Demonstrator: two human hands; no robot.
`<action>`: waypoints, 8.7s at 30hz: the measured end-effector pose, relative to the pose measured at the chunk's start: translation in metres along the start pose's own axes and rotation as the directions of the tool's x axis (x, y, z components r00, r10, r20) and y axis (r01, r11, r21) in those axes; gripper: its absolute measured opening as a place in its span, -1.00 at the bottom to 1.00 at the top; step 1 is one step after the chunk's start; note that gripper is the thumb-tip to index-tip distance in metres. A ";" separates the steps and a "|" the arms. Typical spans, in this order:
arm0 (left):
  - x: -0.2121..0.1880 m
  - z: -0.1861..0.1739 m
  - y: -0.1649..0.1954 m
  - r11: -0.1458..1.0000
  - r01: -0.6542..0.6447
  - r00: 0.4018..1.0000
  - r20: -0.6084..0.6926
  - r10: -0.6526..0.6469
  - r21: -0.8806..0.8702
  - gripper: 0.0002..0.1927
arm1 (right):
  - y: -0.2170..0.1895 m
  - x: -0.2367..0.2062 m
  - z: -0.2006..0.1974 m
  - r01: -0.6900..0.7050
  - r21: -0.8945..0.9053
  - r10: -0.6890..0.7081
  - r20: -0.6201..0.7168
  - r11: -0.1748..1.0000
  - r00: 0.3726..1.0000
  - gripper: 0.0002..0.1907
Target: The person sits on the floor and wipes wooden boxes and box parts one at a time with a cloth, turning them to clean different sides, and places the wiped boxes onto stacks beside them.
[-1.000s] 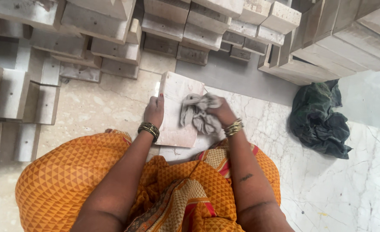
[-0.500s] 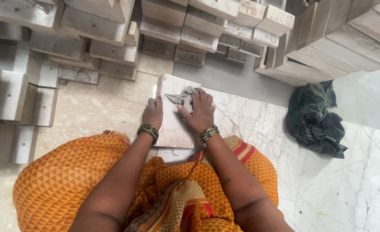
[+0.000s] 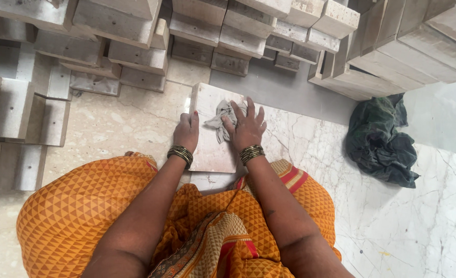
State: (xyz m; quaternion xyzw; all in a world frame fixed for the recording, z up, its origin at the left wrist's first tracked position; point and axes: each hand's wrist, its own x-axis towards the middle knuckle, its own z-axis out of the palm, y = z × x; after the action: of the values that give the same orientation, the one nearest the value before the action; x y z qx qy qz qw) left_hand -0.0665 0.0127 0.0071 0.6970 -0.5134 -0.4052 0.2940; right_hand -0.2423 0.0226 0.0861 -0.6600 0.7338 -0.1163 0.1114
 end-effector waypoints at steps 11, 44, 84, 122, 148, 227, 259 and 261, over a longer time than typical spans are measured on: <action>0.003 0.004 -0.004 0.999 0.016 1.000 0.004 -0.017 0.028 -0.48 | 0.001 -0.010 0.005 0.157 0.012 -0.157 -0.001 0.988 0.988 -0.47; 0.000 -0.009 0.009 0.988 0.057 0.985 0.172 -0.032 -0.141 -0.35 | 0.114 0.037 0.018 -0.300 0.709 -0.064 0.339 -0.638 0.939 -0.43; -0.058 -0.053 0.119 0.680 -0.549 0.828 0.429 0.362 0.485 -0.26 | 0.050 0.004 -0.041 0.322 0.040 -0.262 -0.493 0.946 0.830 -0.40; -0.093 -0.081 0.143 0.765 -0.594 0.801 0.261 0.538 0.246 -0.39 | 0.075 -0.027 -0.046 0.259 0.959 0.317 -0.212 -0.114 0.924 -0.49; -0.215 -0.176 0.072 0.904 -0.328 0.944 0.067 0.322 0.273 -0.55 | -0.147 -0.228 -0.146 0.466 0.065 -0.432 -0.281 0.882 0.857 -0.59; -0.229 -0.188 0.109 0.456 -0.514 0.808 0.232 0.541 0.726 -0.27 | -0.089 -0.199 -0.101 0.181 0.866 -0.008 -0.200 0.467 0.980 -0.59; -0.176 -0.154 0.054 0.741 -0.619 0.784 0.257 0.565 0.261 -0.26 | -0.027 -0.187 -0.113 -0.048 0.383 0.183 -0.326 0.923 0.927 -0.61; -0.181 -0.157 0.055 0.753 -0.602 0.796 0.274 0.540 0.265 -0.29 | -0.026 -0.194 -0.112 -0.030 0.382 0.182 -0.370 0.924 0.911 -0.61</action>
State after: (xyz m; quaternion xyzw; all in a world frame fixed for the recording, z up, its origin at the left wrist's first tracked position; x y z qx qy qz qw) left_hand 0.0173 0.1680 0.1789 0.5060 -0.7883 -0.2621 0.2320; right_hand -0.2335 0.2153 0.2028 -0.5481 0.7414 -0.3770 0.0875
